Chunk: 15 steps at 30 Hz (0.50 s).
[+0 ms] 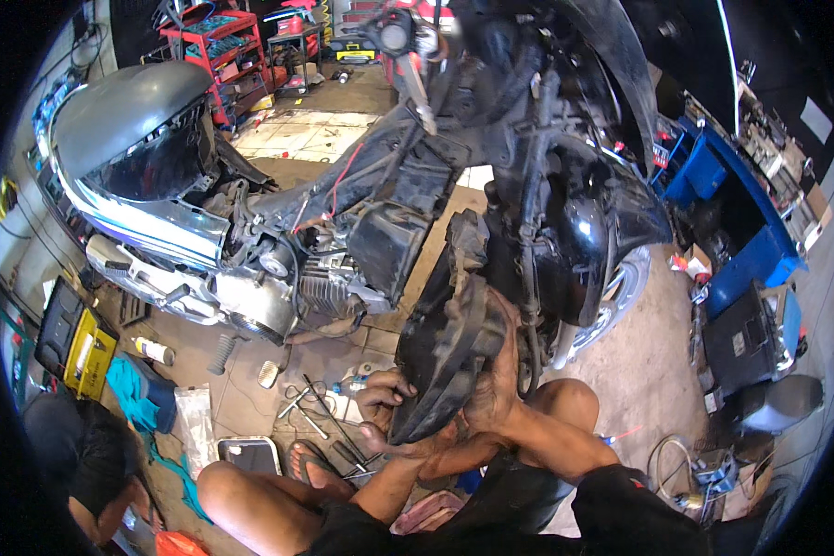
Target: The person cleans and reinstalls a plastic air filter cover on a motorcycle, wiping the inside with a cloth and then aligning and pressing the cover back onto the engine block by hand.
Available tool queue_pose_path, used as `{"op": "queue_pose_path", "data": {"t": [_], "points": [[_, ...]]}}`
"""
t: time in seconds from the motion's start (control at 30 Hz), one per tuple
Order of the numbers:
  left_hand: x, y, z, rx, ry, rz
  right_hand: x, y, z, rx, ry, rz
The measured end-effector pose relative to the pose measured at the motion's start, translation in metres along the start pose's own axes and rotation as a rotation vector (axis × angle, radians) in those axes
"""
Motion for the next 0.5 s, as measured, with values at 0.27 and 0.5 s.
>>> {"op": "queue_pose_path", "data": {"t": [0.27,0.5], "points": [[-0.003,-0.019,-0.048,0.039,0.066,-0.174,-0.007,-0.023,0.015,0.127,-0.243,0.07],[0.005,-0.024,-0.088,-0.007,-0.081,-0.328,-0.012,-0.052,0.01,-0.077,-0.051,0.198]]}}
Point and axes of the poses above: each hand's wrist, its own y-axis away from the middle knuckle, its own x-axis out of the back of the hand, z = x × y, the point moved 6 cm from there along -y, towards the middle knuckle, and after that the axes turned 15 degrees about -x, right-handed, at the moved point
